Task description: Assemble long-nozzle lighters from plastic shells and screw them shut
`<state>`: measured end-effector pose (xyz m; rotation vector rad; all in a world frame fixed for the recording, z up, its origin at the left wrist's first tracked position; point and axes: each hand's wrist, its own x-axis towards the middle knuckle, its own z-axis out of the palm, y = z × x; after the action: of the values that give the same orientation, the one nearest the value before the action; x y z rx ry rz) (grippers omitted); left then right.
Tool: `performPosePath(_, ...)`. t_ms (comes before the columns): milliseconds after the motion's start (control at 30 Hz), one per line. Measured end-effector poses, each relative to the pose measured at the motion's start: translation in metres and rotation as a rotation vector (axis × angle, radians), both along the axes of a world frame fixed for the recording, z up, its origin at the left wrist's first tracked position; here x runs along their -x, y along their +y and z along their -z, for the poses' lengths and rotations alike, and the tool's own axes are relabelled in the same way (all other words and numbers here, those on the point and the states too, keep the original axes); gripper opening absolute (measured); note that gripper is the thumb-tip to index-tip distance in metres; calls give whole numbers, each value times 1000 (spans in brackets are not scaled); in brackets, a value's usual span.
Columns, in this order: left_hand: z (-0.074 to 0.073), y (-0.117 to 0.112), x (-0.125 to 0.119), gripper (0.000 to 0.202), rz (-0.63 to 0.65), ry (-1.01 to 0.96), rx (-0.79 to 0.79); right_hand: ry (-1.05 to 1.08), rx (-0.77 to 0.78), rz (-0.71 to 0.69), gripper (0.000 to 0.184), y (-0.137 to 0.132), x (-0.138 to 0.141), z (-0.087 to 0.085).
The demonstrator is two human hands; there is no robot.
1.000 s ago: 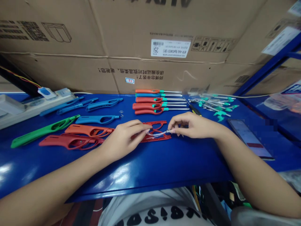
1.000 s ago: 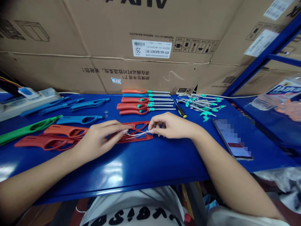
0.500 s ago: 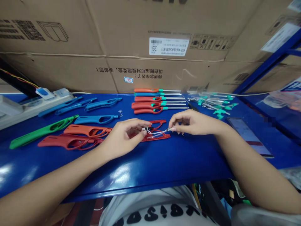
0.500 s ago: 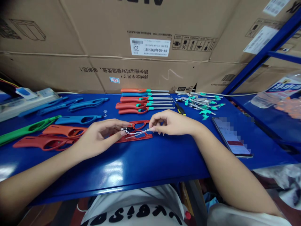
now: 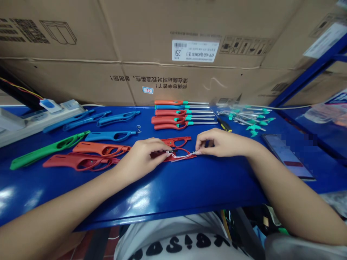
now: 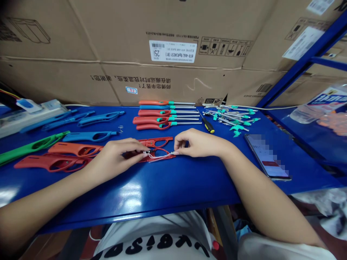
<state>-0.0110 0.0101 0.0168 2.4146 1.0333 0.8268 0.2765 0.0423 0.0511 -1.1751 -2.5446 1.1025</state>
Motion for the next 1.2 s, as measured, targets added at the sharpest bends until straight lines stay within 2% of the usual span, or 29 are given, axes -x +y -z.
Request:
performPosePath(133, 3, 1, 0, 16, 16, 19, -4, -59, -34, 4, 20, -1, 1, 0)
performPosePath(433, 4, 2, 0, 14, 23, 33, -5, -36, -38, -45, 18, -2, 2, 0)
performPosePath(933, 5, 1, 0, 16, 9, 57, 13, -53, -202, -139, 18, 0, 3, 6)
performPosePath(1067, 5, 1, 0, 17, 5, 53, 12, -78, -201, -102, 15, -2, 7, 8)
performPosePath(1200, 4, 2, -1, 18, 2, 53, 21, -118, -109, 19, 11, -4, 12, 6)
